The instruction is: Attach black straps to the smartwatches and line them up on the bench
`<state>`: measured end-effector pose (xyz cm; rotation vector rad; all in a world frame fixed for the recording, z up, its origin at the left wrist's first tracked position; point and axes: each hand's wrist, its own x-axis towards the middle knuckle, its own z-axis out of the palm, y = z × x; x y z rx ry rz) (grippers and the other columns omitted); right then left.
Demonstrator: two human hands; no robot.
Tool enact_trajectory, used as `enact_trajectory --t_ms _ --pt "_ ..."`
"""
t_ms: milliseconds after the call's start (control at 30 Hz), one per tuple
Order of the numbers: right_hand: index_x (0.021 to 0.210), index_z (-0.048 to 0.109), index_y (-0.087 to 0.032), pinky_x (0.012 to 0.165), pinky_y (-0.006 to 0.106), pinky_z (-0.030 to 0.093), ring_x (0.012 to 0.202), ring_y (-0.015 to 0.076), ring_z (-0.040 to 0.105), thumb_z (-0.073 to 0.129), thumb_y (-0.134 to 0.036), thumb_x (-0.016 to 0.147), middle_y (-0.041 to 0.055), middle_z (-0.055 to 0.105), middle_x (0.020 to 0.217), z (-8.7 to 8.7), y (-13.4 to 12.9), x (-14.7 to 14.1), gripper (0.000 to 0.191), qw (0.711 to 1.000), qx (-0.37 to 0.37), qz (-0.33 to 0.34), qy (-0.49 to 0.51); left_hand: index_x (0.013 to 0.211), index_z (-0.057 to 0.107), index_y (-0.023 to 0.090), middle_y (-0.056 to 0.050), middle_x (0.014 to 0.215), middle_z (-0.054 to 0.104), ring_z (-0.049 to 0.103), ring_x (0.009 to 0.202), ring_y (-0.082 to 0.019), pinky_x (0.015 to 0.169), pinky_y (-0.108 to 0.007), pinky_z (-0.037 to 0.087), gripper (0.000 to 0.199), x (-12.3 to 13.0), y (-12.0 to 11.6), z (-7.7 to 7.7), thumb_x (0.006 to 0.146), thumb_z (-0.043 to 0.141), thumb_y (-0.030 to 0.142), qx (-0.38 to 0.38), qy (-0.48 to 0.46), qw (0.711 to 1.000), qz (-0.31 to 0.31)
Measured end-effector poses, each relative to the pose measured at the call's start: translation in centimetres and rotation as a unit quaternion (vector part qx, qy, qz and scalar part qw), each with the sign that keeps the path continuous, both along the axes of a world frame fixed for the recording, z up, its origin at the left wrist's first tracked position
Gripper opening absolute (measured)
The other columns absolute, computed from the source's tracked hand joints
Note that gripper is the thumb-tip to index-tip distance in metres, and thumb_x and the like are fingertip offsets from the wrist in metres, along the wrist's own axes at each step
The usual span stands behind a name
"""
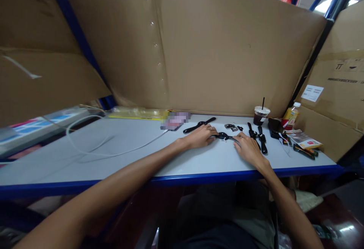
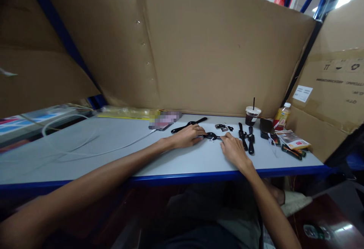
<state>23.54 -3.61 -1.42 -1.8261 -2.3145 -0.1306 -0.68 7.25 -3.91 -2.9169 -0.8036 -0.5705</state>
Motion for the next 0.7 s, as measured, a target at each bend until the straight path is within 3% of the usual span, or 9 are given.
enact_trajectory --t_ms 200,367,467,600,700 --pt "0.126 0.068 -0.024 0.086 0.029 0.046 0.107 0.0217 0.068 0.047 -0.028 0.102 0.0079 0.067 0.128 0.1 0.0 -0.1 0.032 1.0 -0.005 0.016 -0.002 0.112 0.074 0.025 -0.007 0.104 0.074 0.063 0.1 -0.023 0.093 -0.041 0.049 0.035 0.8 -1.6 0.7 0.089 0.05 0.013 -0.023 -0.01 0.998 -0.051" --pt "0.111 0.073 -0.024 0.078 0.028 0.044 0.102 0.0224 0.069 0.048 -0.026 0.101 0.006 0.074 0.113 0.9 0.0 1.0 0.028 1.0 -0.01 -0.022 -0.015 0.109 0.074 0.028 -0.005 0.103 0.073 0.062 0.101 -0.022 0.091 -0.038 0.049 0.031 1.3 -2.9 1.0 0.089 0.055 0.015 -0.037 -0.025 0.996 -0.079" --pt "0.116 0.073 -0.025 0.078 0.027 0.044 0.102 0.0222 0.069 0.05 -0.027 0.1 0.0061 0.074 0.112 1.3 -0.2 1.2 0.027 1.0 -0.01 -0.02 -0.017 0.107 0.074 0.028 -0.005 0.1 0.073 0.062 0.099 -0.022 0.091 -0.038 0.049 0.028 1.6 -3.4 1.1 0.091 0.055 0.016 -0.031 -0.022 0.995 -0.089" --pt "0.131 0.068 -0.032 0.085 0.026 0.044 0.105 0.0202 0.068 0.052 -0.026 0.1 0.0048 0.07 0.118 1.1 -0.7 0.2 0.036 0.998 -0.024 0.055 -0.006 0.103 0.074 0.026 -0.005 0.094 0.071 0.06 0.094 -0.022 0.088 -0.038 0.049 0.025 1.7 -3.5 1.2 0.091 0.053 0.017 -0.022 -0.011 0.996 -0.085" --pt "0.129 0.07 -0.033 0.086 0.026 0.044 0.105 0.0196 0.068 0.053 -0.025 0.1 0.0043 0.069 0.117 0.7 -1.1 -0.7 0.035 0.993 -0.04 0.108 -0.005 0.095 0.074 0.026 -0.005 0.09 0.069 0.06 0.094 -0.022 0.089 -0.039 0.048 0.024 1.5 -3.3 1.5 0.09 0.052 0.018 -0.036 -0.022 0.996 -0.073"
